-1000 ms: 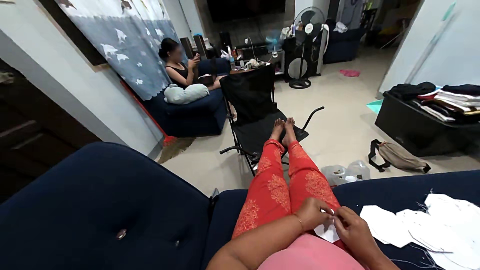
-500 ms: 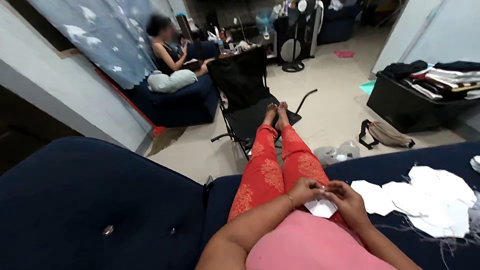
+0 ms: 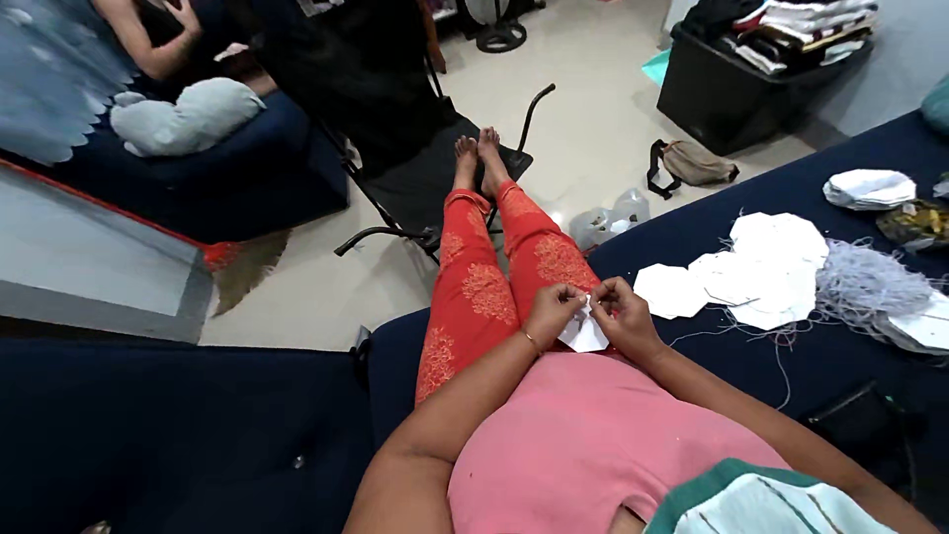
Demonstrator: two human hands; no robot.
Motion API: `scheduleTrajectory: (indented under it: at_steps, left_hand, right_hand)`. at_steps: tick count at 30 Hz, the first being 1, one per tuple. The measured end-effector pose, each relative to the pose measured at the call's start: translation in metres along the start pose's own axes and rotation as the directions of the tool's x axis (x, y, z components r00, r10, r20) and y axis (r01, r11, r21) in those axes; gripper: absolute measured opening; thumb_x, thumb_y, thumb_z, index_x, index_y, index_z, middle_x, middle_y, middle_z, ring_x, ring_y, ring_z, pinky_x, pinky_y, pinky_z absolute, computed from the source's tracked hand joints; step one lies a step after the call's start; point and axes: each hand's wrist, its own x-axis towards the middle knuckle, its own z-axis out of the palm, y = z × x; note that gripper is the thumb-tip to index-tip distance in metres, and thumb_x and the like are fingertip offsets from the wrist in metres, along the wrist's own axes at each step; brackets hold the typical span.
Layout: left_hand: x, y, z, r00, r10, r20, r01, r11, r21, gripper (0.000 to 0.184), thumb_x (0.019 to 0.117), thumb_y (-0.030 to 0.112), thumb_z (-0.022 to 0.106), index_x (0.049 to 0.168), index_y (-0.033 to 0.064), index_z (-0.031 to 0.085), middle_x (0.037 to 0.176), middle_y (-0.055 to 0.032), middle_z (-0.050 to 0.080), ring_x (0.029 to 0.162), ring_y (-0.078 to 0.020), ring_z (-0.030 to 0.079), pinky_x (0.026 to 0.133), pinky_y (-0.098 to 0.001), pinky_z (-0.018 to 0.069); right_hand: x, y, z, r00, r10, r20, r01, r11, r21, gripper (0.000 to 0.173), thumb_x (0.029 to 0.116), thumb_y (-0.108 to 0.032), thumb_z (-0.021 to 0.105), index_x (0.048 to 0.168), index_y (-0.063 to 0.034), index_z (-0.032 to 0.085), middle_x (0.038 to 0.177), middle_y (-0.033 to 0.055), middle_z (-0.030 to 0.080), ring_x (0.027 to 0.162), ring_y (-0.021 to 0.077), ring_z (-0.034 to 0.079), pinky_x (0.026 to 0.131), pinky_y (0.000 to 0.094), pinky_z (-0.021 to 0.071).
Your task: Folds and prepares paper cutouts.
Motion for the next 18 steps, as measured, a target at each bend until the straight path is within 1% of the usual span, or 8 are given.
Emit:
scheduleTrajectory:
  at_steps: [3,5,7,9,12,13,15,18]
  left_hand:
    - [0.000,0.001,-0.001,1.000,0.015,0.005,-0.016,0.998,0.059,0.019,0.1004,0.007,0.061,0.110,-0.0090,0.066,0.103,-0.0153,0.067,0.090,-0.0126,0.062,0.085,-0.0293,0.0524]
    - [0.000,0.003,-0.001,0.999,0.050,0.011,-0.051,0.989,0.136,0.020,0.1000,0.007,0.060,0.108,-0.0097,0.066,0.109,-0.0178,0.065,0.094,-0.0151,0.062,0.088,-0.0296,0.0518]
    - [-0.001,0.006,0.000,0.996,0.089,0.012,-0.089,0.965,0.248,0.020,0.0997,0.007,0.059,0.106,-0.0103,0.067,0.114,-0.0208,0.065,0.098,-0.0189,0.063,0.090,-0.0311,0.0514]
    - [-0.002,0.009,0.002,0.992,0.124,0.027,-0.125,0.918,0.375,0.021,0.1002,0.007,0.057,0.106,-0.0103,0.067,0.119,-0.0226,0.064,0.099,-0.0219,0.063,0.091,-0.0322,0.0515]
    - [-0.006,0.010,0.006,0.975,0.210,0.070,-0.215,0.826,0.521,0.024,0.1010,0.007,0.055,0.109,-0.0114,0.067,0.126,-0.0247,0.062,0.104,-0.0265,0.066,0.095,-0.0350,0.0528]
    - [-0.007,0.010,0.006,0.966,0.244,0.087,-0.250,0.794,0.553,0.025,0.1011,0.008,0.054,0.109,-0.0114,0.068,0.127,-0.0251,0.062,0.103,-0.0273,0.067,0.095,-0.0360,0.0534]
    - [-0.007,0.007,0.008,0.942,0.319,0.105,-0.319,0.752,0.577,0.024,0.0995,0.007,0.054,0.107,-0.0111,0.069,0.124,-0.0256,0.062,0.096,-0.0280,0.068,0.090,-0.0376,0.0553]
    - [-0.006,0.004,0.008,0.923,0.368,0.117,-0.370,0.758,0.537,0.023,0.0973,0.005,0.055,0.105,-0.0111,0.070,0.122,-0.0266,0.063,0.095,-0.0288,0.067,0.089,-0.0386,0.0554]
  right_hand:
    - [0.000,0.002,0.001,0.997,-0.079,-0.025,0.075,0.988,-0.132,0.017,0.0897,-0.001,0.061,0.103,0.0067,0.068,0.090,0.0146,0.068,0.069,0.0140,0.062,0.065,0.0268,0.0548]
    - [0.000,0.003,0.002,0.989,-0.144,-0.037,0.133,0.968,-0.212,0.018,0.0891,-0.001,0.060,0.101,0.0049,0.073,0.092,0.0165,0.071,0.074,0.0191,0.067,0.069,0.0296,0.0570]
    - [0.000,0.003,0.003,0.985,-0.170,-0.032,0.155,0.951,-0.267,0.019,0.0881,0.000,0.059,0.097,0.0026,0.076,0.091,0.0167,0.072,0.080,0.0231,0.069,0.074,0.0329,0.0578]
    - [0.001,0.000,0.002,0.990,-0.141,-0.005,0.133,0.940,-0.315,0.019,0.0871,0.001,0.059,0.094,0.0025,0.076,0.090,0.0177,0.072,0.082,0.0273,0.070,0.076,0.0378,0.0582]
    - [0.004,-0.006,-0.001,0.997,-0.068,0.042,0.079,0.938,-0.337,0.016,0.0855,0.002,0.059,0.089,0.0038,0.075,0.088,0.0187,0.071,0.080,0.0304,0.069,0.074,0.0423,0.0575]
    - [0.006,-0.007,-0.003,0.997,-0.047,0.059,0.064,0.941,-0.332,0.015,0.0856,0.002,0.059,0.090,0.0045,0.074,0.088,0.0190,0.070,0.080,0.0306,0.069,0.074,0.0428,0.0573]
    - [0.006,-0.007,-0.005,0.997,-0.021,0.072,0.043,0.947,-0.319,0.016,0.0860,0.002,0.059,0.090,0.0049,0.074,0.089,0.0190,0.070,0.078,0.0293,0.068,0.073,0.0417,0.0569]
    - [0.004,-0.003,-0.004,0.999,-0.047,0.026,0.053,0.956,-0.288,0.016,0.0864,0.001,0.059,0.092,0.0043,0.074,0.089,0.0180,0.070,0.077,0.0261,0.068,0.072,0.0378,0.0572]
